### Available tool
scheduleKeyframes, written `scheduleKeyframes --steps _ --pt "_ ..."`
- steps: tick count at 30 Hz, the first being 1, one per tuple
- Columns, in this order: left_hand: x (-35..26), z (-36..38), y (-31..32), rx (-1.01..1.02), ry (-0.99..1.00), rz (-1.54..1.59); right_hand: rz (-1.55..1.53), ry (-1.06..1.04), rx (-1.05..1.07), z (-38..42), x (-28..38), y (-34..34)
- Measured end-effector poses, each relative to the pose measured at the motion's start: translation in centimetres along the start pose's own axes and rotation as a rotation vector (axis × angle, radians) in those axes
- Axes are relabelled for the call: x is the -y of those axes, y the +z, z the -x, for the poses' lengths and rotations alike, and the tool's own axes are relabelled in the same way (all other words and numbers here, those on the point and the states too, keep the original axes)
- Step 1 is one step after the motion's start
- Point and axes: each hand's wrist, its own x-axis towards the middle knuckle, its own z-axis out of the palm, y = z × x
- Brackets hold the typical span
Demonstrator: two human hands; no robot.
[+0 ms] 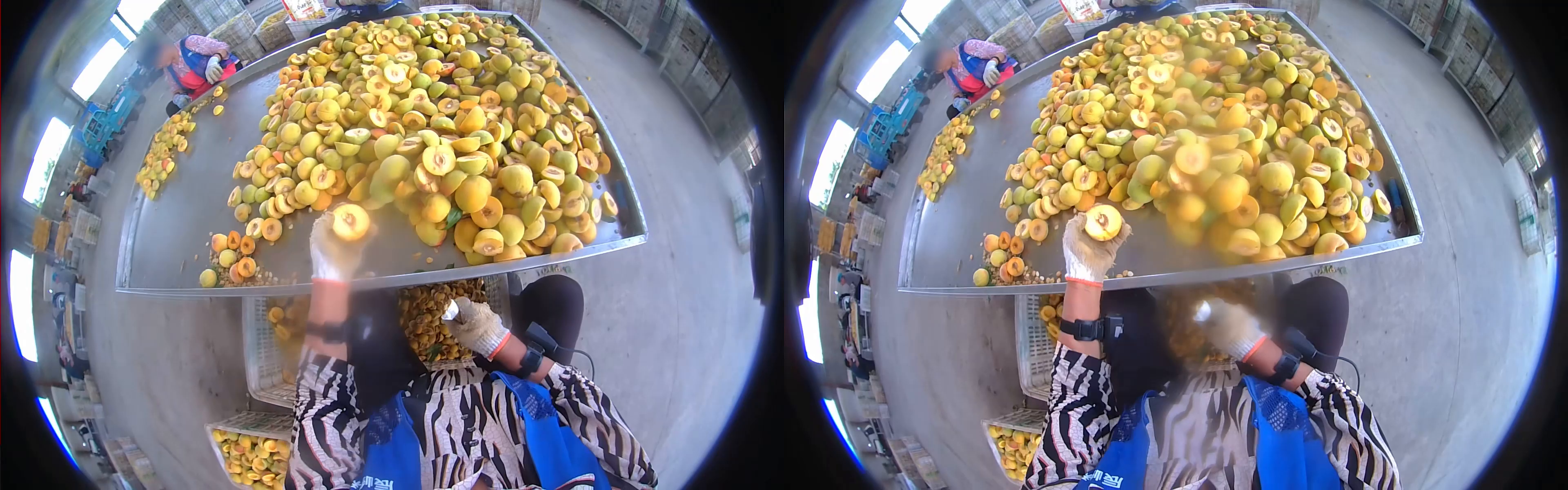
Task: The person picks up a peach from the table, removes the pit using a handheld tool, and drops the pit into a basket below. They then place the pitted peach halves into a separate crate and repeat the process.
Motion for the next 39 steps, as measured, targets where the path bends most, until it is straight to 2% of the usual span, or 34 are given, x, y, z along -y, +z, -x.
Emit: scheduleKeyframes --steps 2,3,5,7,8,11,15,21,24,27,30,33,34,37,38,39 --pt "0.5 3.9 1.5 0.002 -0.068 0.074 -0.171 -0.08 -0.069 0.4 1.7 -1.2" --pt "0.7 5.5 2.5 -0.018 -0.117 0.201 -0.213 -0.033 -0.088 0.8 3.7 -2.2" --pt "1.2 8.3 3.9 -0.061 -0.213 0.312 -0.174 -0.109 -0.148 0.7 5.5 -2.5" --pt "1.1 10.5 5.6 -0.112 -0.291 0.334 -0.121 -0.165 -0.045 0.8 7.2 -3.5" --pt "1.7 11.0 5.7 -0.082 -0.229 0.303 -0.023 -0.121 0.002 0.9 8.5 -4.0" --pt "2.3 12.6 5.9 -0.11 -0.247 0.347 0.094 -0.331 -0.076 0.3 6.9 -2.2" --pt "2.8 13.9 6.0 -0.03 -0.194 0.209 0.185 -0.244 -0.006 2.3 9.7 -4.0" --pt "2.5 15.4 7.4 -0.164 -0.153 0.166 0.179 -0.094 0.077 3.3 10.9 -4.1" --pt "2.7 16.0 7.5 -0.165 -0.113 0.179 0.194 -0.178 0.138 3.3 10.2 -3.7" --pt "3.4 16.0 6.8 -0.119 -0.157 0.146 0.186 -0.083 0.179 4.0 10.8 -4.4" --pt "3.7 15.9 6.6 -0.095 -0.156 0.004 0.062 -0.143 0.213 3.8 9.1 -3.6" --pt "4.0 15.3 5.6 0.067 -0.142 -0.037 0.014 -0.142 0.188 3.3 7.1 -1.7" --pt "3.9 15.5 6.0 0.042 -0.163 0.153 -0.056 -0.146 0.184 3.0 6.2 -1.1" --pt "4.1 16.1 7.1 -0.022 -0.151 0.324 -0.194 -0.175 0.151 2.1 4.5 0.5" --pt "4.7 15.8 6.5 0.045 -0.117 0.289 -0.189 -0.19 0.137 2.1 4.2 1.0" --pt "4.9 15.7 6.5 0.024 -0.103 0.277 -0.183 -0.206 0.122 2.1 4.2 1.2"
